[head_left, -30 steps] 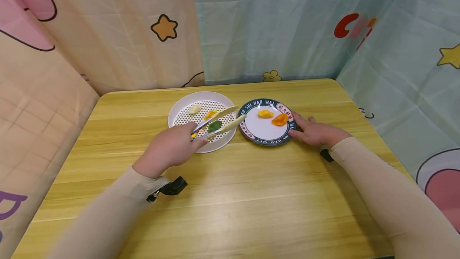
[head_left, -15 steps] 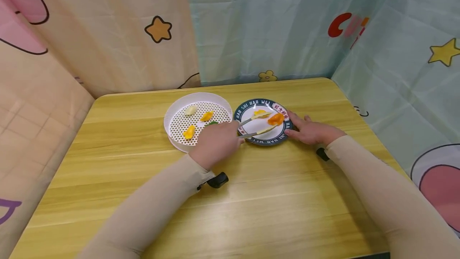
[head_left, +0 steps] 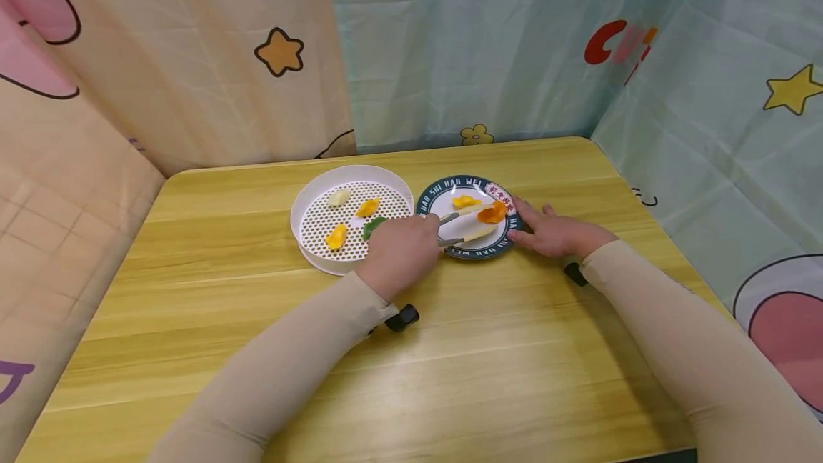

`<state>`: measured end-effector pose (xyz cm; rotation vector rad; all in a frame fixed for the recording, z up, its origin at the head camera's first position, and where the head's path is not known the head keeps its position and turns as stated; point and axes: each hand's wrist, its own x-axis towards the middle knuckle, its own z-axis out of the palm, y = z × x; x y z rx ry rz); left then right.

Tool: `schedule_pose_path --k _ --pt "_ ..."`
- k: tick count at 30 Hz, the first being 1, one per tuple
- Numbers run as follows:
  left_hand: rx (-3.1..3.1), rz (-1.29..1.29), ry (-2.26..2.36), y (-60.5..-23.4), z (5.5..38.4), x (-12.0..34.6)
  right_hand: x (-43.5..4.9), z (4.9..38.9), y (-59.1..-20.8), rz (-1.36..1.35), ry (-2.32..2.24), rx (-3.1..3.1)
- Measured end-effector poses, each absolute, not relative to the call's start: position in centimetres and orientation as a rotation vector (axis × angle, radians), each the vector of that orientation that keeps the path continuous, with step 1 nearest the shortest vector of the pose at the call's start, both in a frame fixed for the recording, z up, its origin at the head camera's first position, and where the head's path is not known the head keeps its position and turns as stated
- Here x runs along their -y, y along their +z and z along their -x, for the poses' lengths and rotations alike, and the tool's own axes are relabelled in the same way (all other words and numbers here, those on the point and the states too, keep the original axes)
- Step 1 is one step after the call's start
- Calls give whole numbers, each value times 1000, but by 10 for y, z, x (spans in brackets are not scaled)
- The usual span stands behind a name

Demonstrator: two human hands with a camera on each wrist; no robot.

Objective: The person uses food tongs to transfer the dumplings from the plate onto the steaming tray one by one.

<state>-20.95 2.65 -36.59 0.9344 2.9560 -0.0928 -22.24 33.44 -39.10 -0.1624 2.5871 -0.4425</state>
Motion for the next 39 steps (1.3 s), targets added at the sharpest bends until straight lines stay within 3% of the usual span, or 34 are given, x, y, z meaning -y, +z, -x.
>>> schedule_pose_path --k 39 --pt "-2971 -750 2 -370 219 -34 -335 223 -394 149 -448 -2590"
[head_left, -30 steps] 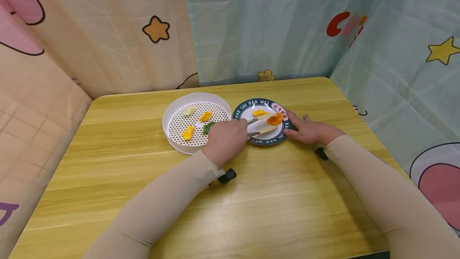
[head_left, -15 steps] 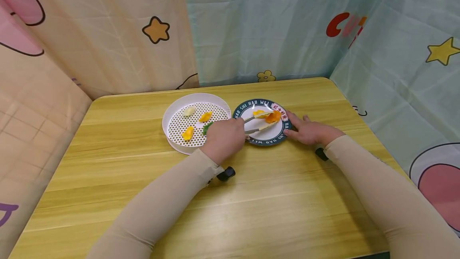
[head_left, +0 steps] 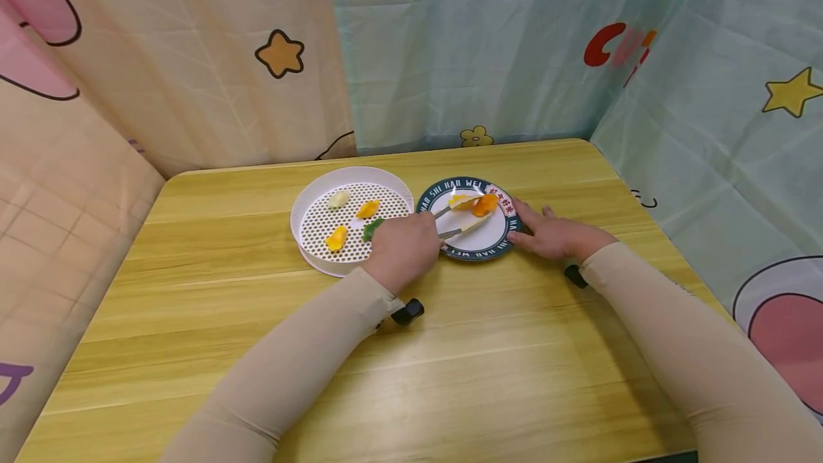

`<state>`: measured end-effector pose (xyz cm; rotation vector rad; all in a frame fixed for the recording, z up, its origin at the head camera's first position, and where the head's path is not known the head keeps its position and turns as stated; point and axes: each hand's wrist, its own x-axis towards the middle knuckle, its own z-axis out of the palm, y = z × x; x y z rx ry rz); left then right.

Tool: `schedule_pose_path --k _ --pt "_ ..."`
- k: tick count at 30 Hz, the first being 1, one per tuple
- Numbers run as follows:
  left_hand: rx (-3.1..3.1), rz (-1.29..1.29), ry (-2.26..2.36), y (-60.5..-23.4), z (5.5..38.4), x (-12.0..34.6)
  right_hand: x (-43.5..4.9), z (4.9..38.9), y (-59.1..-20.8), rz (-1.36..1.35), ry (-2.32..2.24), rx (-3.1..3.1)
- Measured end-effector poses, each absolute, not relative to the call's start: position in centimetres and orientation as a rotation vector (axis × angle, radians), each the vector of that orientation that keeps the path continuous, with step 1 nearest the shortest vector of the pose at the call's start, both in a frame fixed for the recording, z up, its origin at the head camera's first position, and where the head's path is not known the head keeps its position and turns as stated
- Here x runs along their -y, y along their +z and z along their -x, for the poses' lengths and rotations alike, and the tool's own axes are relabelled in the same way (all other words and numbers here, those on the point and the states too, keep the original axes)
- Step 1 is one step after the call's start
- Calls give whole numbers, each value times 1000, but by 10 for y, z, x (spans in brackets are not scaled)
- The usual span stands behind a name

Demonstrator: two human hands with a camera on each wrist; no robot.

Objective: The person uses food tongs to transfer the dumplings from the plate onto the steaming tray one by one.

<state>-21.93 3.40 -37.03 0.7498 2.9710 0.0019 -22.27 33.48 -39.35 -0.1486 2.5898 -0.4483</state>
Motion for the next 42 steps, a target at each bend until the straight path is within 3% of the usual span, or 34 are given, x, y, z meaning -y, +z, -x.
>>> schedule_pose_path --k 42 --pt "-2917 -704 197 -360 205 -6 -336 224 -397 172 -426 -2603"
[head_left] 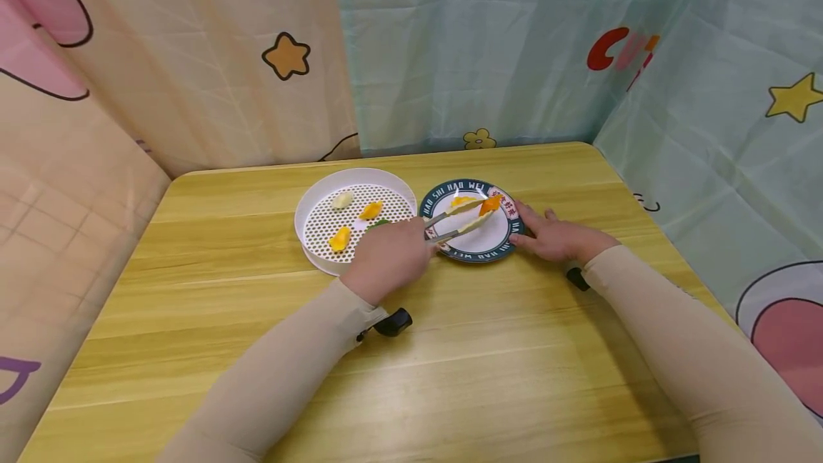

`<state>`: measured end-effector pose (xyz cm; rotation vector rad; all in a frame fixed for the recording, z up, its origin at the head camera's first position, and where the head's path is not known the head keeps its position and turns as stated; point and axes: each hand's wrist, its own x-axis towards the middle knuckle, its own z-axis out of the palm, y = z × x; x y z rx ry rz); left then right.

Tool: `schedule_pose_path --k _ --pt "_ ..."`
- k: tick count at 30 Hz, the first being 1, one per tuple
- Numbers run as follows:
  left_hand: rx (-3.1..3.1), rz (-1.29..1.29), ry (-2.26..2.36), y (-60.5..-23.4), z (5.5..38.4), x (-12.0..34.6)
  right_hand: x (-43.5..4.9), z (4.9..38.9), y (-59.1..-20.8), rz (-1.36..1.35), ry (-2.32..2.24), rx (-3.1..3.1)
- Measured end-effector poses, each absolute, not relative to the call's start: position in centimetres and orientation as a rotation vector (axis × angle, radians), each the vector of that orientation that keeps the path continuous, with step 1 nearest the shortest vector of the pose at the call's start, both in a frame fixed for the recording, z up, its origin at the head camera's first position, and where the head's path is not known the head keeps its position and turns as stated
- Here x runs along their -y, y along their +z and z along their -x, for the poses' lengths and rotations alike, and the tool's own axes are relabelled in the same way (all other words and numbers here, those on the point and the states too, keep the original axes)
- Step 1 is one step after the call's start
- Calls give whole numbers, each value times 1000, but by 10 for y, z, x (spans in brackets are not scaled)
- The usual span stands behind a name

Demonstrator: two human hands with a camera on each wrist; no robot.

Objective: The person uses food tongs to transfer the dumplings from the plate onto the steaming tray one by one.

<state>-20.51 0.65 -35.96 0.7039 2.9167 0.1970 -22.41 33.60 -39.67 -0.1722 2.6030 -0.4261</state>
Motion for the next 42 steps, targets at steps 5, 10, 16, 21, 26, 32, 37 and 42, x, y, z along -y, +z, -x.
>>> schedule_pose_path --k 5,10,16,21,26,32,37,42 --pt "-2931 -655 234 -352 195 14 -336 223 -396 190 -437 -2606" --pt "-2967 -628 257 -344 185 42 -336 223 -396 189 -438 -2608" --pt "-2979 -574 267 -336 174 82 -337 224 -397 191 -447 -2602" --pt "-2957 -519 287 -329 168 117 -338 225 -399 184 -457 -2595" --pt "-2930 -405 300 -326 169 149 -337 225 -398 182 -460 -2589" --pt "-2883 -319 321 -329 176 175 -338 223 -396 171 -460 -2587" --pt "-2852 -308 298 -330 186 188 -337 224 -395 178 -450 -2587" --pt "-2807 -322 258 -330 196 196 -336 224 -395 191 -449 -2589"
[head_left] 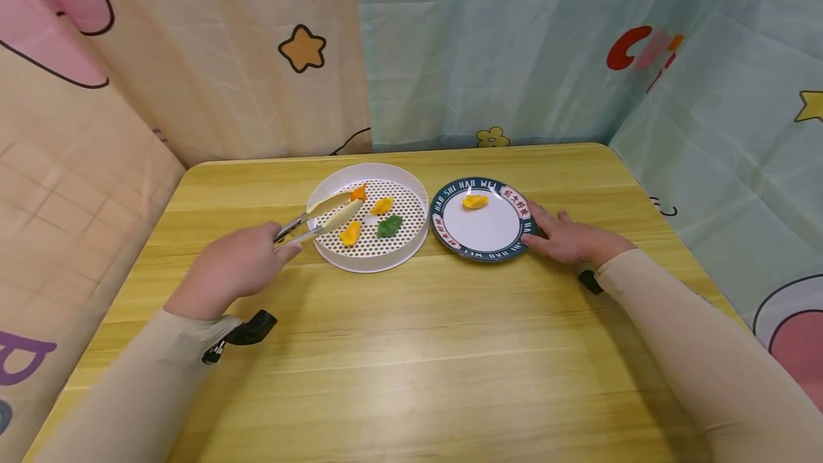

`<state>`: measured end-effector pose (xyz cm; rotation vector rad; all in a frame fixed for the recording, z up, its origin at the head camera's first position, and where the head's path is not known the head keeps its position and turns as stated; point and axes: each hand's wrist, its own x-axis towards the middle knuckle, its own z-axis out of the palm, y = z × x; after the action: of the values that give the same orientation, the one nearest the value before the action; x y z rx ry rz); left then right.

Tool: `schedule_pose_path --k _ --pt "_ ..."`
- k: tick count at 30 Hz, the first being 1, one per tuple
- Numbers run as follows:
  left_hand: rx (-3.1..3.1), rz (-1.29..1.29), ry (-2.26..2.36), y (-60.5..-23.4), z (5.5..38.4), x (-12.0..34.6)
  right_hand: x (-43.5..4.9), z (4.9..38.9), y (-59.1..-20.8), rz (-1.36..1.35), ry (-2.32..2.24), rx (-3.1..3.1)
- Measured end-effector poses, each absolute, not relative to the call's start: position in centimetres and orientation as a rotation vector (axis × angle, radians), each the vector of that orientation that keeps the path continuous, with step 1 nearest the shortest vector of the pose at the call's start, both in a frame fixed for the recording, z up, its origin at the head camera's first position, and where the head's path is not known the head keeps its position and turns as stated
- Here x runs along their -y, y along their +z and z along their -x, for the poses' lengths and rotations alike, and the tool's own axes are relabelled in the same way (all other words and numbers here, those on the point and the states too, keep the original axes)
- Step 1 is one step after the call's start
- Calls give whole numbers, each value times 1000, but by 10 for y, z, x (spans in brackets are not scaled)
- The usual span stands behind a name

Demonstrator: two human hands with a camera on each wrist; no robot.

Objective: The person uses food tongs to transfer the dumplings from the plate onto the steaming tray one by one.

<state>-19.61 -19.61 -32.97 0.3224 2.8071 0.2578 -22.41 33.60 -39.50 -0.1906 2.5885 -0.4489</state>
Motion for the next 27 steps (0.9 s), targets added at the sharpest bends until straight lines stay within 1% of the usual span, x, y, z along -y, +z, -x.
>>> schedule_pose_path --k 27 --pt "-2666 -361 116 -314 224 199 -336 224 -395 195 -442 -2595"
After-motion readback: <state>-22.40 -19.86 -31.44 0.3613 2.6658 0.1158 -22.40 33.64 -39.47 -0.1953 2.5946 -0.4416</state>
